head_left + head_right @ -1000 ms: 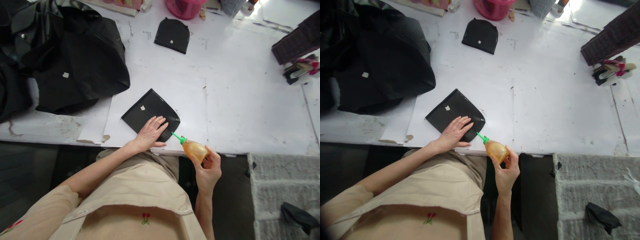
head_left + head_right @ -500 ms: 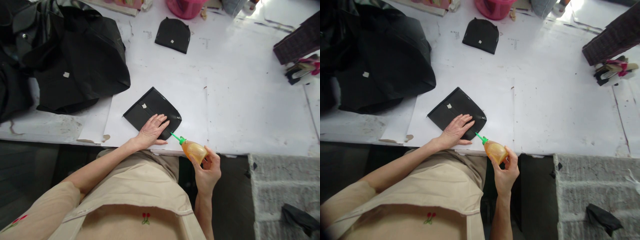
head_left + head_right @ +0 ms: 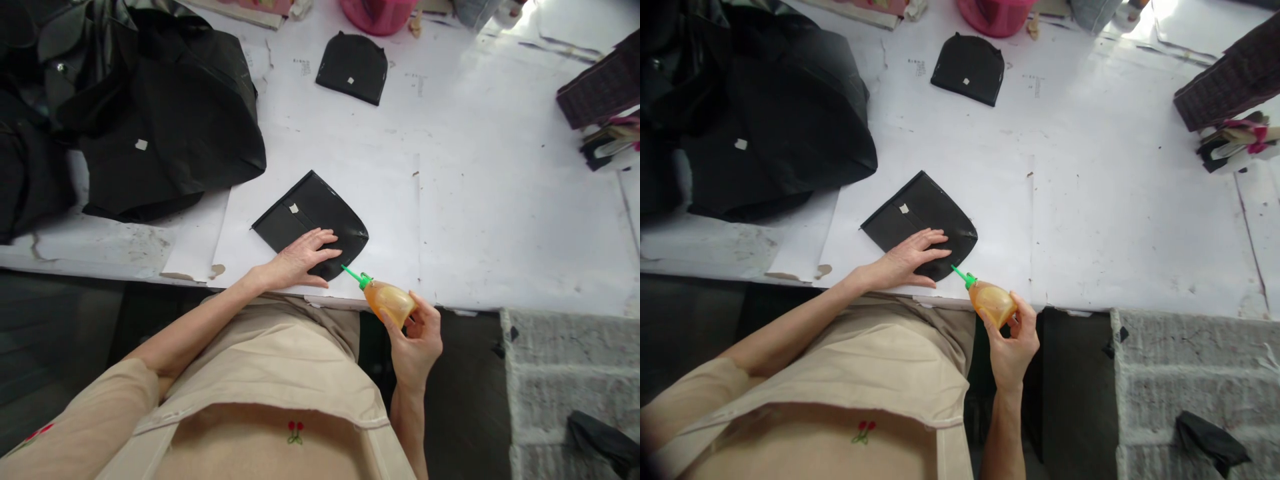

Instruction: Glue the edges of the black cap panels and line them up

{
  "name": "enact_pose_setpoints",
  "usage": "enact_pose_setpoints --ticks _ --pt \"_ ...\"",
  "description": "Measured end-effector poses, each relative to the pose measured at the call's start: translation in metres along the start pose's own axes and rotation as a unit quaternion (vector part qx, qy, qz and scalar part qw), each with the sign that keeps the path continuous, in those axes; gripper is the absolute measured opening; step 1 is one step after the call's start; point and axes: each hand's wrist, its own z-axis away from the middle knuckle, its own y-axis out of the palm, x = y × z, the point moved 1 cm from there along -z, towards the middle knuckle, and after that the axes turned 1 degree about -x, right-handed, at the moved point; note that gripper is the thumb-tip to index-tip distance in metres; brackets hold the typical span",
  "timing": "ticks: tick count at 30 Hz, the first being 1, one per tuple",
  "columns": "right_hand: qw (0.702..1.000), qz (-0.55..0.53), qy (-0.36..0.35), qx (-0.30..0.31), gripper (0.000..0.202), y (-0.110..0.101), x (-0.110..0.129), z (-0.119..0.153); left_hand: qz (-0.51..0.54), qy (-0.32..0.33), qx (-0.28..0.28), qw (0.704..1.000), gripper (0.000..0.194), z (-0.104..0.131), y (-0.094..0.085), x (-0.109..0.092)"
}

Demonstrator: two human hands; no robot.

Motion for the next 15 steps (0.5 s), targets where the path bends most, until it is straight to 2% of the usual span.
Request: enact_pose_setpoints --ticks 3,15 --pt "1.0 -0.002 -0.004 0.002 0.056 -0.0004 -0.001 0.0004 0.01 0.011 0.006 1.0 0.061 0.0044 -0.005 0.004" --pt "1.0 -0.005 -0.006 0.01 0.056 -0.0017 -0.0008 0.0097 0.044 0.023 -0.05 0.998 0.063 0.0001 0.0044 0.0117"
